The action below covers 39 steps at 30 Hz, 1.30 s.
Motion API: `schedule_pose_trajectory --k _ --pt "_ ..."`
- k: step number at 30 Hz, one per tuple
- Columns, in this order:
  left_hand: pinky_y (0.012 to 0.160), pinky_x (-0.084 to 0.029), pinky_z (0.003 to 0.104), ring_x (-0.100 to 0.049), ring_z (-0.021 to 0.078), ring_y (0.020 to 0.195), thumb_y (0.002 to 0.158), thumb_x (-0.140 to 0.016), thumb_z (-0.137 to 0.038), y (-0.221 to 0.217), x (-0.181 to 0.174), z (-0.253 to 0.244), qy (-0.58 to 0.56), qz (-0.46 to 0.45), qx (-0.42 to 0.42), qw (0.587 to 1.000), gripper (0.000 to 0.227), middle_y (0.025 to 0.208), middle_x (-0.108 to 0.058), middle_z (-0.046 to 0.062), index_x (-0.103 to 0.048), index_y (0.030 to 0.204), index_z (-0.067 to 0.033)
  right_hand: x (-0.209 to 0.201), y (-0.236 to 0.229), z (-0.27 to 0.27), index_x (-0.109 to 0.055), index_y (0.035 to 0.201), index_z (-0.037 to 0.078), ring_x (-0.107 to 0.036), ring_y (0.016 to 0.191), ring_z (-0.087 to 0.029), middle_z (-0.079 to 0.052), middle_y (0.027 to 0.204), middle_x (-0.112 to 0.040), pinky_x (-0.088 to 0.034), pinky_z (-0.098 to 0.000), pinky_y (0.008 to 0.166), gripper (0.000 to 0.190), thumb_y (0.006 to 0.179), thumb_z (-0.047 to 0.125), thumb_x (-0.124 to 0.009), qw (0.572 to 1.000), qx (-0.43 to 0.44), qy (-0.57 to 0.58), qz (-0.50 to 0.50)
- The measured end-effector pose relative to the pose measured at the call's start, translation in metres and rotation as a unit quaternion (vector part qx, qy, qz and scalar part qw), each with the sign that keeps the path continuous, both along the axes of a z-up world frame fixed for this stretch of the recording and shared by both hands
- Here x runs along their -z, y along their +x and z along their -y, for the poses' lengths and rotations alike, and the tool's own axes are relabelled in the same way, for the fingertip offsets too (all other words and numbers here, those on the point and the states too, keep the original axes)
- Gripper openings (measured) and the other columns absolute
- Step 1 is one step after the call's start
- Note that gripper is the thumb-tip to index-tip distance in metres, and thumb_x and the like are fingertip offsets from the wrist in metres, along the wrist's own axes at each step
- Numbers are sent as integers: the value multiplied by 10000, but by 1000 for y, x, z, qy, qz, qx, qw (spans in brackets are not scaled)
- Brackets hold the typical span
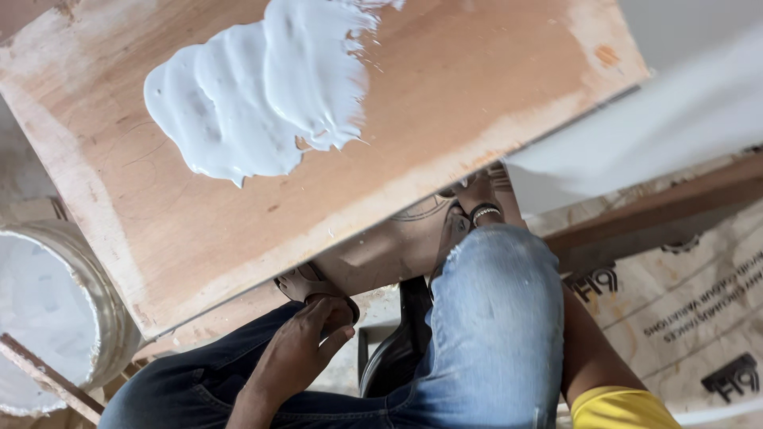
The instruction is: The person applies a white adhesive substance to a rectangular wooden board. They first use a wooden stick to scoop the adhesive from a bucket and spread it onto the board, then switch to a small rectangular card to smooth and distribute the adhesive evenly across the surface.
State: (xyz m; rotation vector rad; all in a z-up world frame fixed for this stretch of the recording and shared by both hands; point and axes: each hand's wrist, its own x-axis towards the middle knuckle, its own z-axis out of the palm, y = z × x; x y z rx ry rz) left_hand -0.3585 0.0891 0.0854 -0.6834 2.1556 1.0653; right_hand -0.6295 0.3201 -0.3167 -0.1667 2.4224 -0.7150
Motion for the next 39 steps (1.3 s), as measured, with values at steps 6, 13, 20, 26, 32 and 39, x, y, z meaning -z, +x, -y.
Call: schedule_pose_trajectory --k 6,13,20,26,32,39 --pt "831 -617 377 -756 226 948 876 -728 -330 -16 15 10 6 -1 -10 1000 391 1004 -730 101 -647 1168 -83 26 -1 14 -609 1244 -18 -693 975 -262 -185 1136 -703 -570 -363 848 416 945 223 -766 983 -126 127 31" --pt "840 -598 389 -754 218 956 899 -715 -326 -29 22 15 16 20 3 1000 325 973 -760 81 -645 1087 -70 35 25 -13 -607 1257 4 -688 991 -235 -152 1141 -699 -574 -350 865 388 963 213 -750 979 -126 146 67" --pt "822 -586 411 -735 246 932 911 -693 -366 -23 22 11 -2 -4 31 1000 362 971 -741 87 -648 1117 -72 2 15 -28 -604 1269 26 -684 1007 -208 -118 1146 -696 -578 -336 883 361 982 203 -734 989 64 -103 91" --pt "845 -581 410 -735 252 936 928 -666 -406 -14 9 3 -16 -33 45 998 467 934 -755 120 -613 1218 -44 -88 16 -48 -602 1279 46 -681 1021 -185 -90 1150 -693 -581 -324 898 339 998 195 -720 807 279 -481 197" --pt "871 -601 399 -755 249 1036 911 -666 -420 -10 -11 -9 2 -31 37 999 521 1149 -732 152 -589 1274 -55 -183 17 -108 -600 1290 65 -677 1034 -162 -61 1154 -690 -585 -313 913 319 1014 186 -706 666 328 -653 148" --pt "917 -561 420 -713 298 1103 907 -698 -408 11 -27 -9 -19 -163 56 985 524 1149 -748 162 -593 1279 -55 -317 2 -127 -590 1293 93 -690 1133 -178 -38 1212 -703 -581 -363 1020 359 946 132 -671 632 276 -720 77"
